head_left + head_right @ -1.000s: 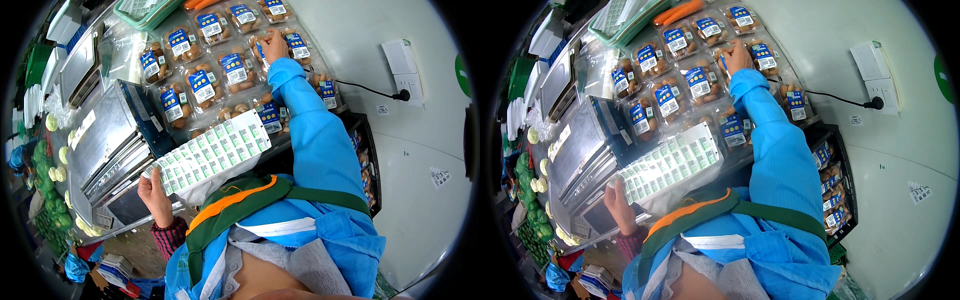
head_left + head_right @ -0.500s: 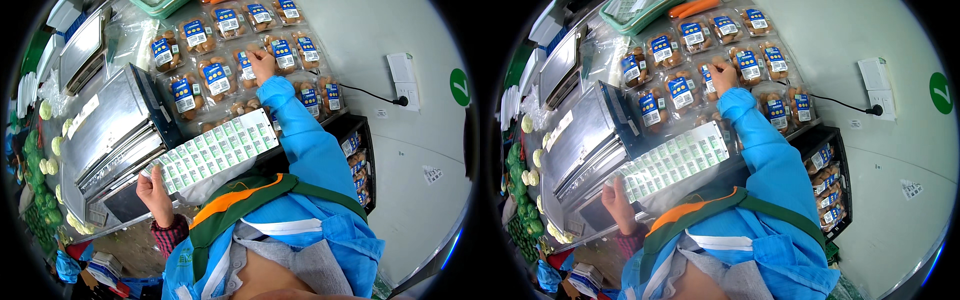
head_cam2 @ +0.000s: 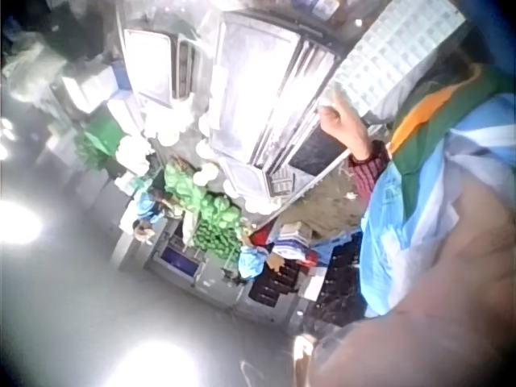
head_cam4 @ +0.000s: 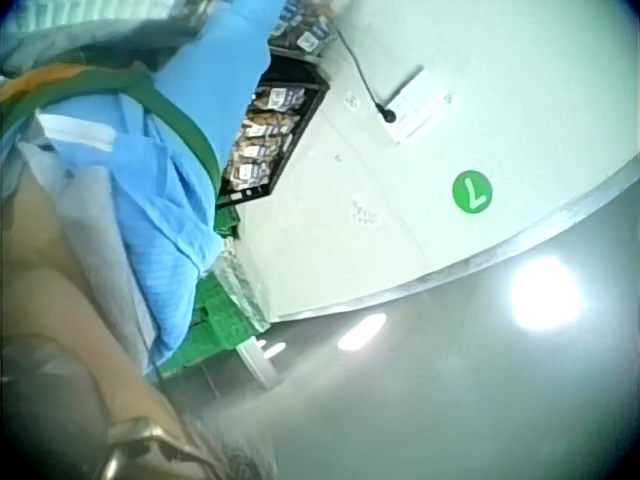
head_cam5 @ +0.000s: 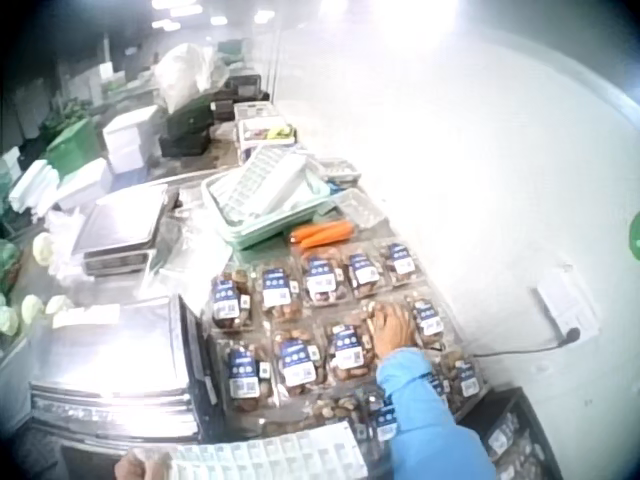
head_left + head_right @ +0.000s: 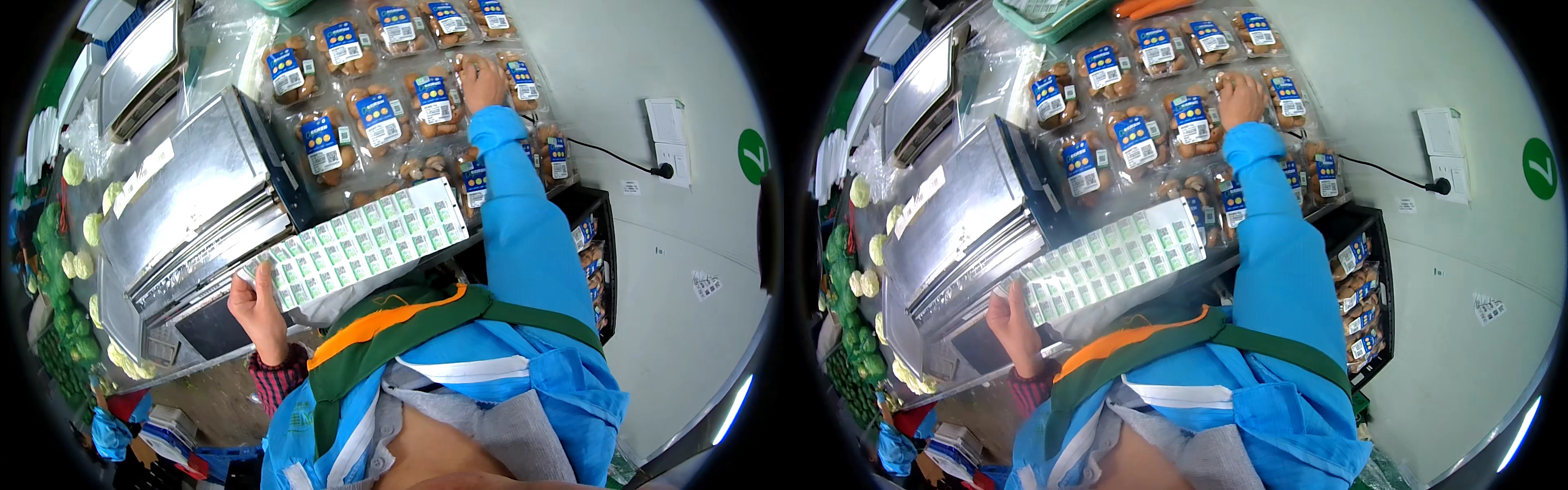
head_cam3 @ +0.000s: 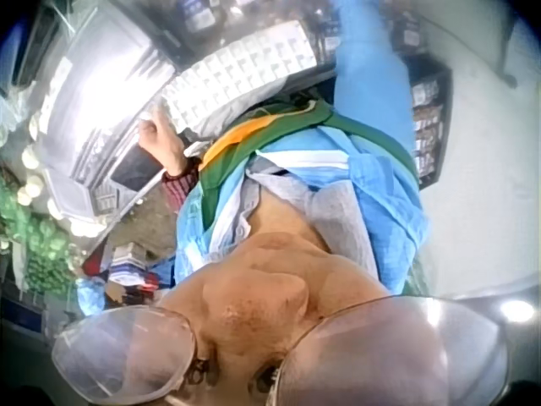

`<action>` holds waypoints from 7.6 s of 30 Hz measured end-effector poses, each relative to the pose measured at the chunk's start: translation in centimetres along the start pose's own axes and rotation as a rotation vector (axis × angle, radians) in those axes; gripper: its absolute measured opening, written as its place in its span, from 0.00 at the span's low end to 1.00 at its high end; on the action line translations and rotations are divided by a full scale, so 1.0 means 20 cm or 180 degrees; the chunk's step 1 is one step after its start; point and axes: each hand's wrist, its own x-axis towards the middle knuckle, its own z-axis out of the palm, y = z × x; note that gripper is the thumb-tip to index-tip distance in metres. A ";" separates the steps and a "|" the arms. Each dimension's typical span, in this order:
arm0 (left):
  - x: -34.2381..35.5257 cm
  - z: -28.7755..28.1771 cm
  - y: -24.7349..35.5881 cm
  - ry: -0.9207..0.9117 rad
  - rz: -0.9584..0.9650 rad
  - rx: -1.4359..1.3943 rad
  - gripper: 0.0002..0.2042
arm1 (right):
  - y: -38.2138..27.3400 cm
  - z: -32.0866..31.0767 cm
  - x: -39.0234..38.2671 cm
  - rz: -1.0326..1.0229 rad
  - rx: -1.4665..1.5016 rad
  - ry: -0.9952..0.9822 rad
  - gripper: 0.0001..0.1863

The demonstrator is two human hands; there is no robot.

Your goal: The person labels packaged mushrooms with price stickers, peels them from a roll, and applies them to the packages. They then arrange the labeled packages into a black crate and later transfer them to a blue crate.

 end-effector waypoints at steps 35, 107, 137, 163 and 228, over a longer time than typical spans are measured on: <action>0.01 -0.13 0.01 0.0196 0.0012 0.0080 0.08 | -0.76 -0.15 -0.23 0.1559 0.3787 -0.1622 0.09; 0.00 -0.36 -0.01 0.0726 0.0118 -0.0040 0.06 | -1.36 -0.74 -0.32 -0.1942 0.2897 -0.3583 0.11; 0.11 -0.32 0.00 0.0872 -0.0161 -0.0203 0.05 | -1.42 -0.54 -0.24 0.0225 0.4764 -0.3104 0.23; 0.14 -0.35 0.01 0.1092 -0.0284 -0.0447 0.06 | -1.23 0.62 0.38 0.1225 0.3327 -0.0283 0.12; 0.20 0.13 0.07 0.0473 -0.0286 0.0024 0.07 | -0.57 0.62 0.71 0.0917 0.2453 -0.0677 0.24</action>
